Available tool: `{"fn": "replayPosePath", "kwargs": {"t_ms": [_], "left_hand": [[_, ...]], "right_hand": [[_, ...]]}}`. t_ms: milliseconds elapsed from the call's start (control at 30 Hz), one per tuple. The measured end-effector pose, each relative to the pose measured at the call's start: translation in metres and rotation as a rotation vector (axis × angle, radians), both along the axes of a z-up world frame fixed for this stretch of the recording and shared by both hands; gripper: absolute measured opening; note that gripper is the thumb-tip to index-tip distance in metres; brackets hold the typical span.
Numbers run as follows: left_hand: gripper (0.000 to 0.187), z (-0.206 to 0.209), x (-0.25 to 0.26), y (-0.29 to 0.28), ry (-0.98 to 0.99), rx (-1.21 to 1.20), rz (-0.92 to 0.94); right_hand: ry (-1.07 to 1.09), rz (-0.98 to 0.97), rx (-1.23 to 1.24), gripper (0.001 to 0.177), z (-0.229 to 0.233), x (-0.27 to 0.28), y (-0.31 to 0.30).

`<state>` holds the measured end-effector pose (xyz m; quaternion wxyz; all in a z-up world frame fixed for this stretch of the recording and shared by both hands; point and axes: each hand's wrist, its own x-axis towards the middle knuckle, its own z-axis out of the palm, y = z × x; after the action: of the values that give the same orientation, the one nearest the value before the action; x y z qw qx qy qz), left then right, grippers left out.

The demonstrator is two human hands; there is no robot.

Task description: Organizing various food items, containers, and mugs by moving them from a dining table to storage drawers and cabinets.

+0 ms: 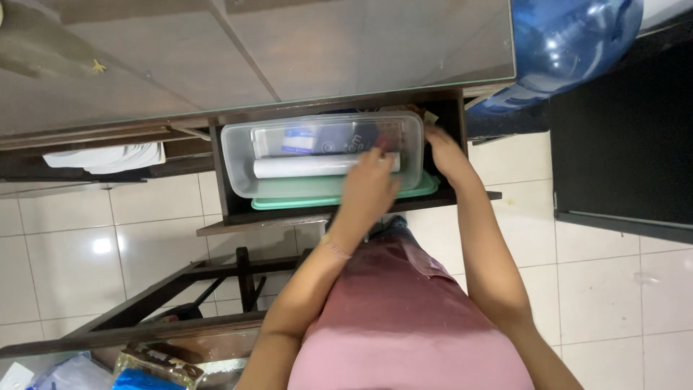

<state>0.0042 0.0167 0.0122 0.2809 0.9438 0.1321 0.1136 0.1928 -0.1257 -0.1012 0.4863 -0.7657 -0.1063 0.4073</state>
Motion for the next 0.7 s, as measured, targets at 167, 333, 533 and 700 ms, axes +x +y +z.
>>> {"fn": "replayPosePath", "kwargs": {"t_ms": [167,333,533,700], "left_hand": [[0.053,-0.021,0.036,-0.032,0.192,-0.049,0.016],[0.040,-0.051,0.044,-0.046,0.199,-0.099,0.082],[0.037,-0.048,0.046,-0.054,0.213,-0.013,0.083],[0.034,-0.046,0.044,-0.059,0.067,0.094,0.110]], "right_hand": [[-0.582,0.271,-0.186,0.062,-0.018,0.033,0.036],[-0.962,0.571,-0.423,0.048,-0.031,0.042,0.044],[-0.816,0.526,-0.629,0.032,-0.013,0.032,0.027],[-0.833,0.376,-0.496,0.021,0.044,-0.004,-0.006]]}}
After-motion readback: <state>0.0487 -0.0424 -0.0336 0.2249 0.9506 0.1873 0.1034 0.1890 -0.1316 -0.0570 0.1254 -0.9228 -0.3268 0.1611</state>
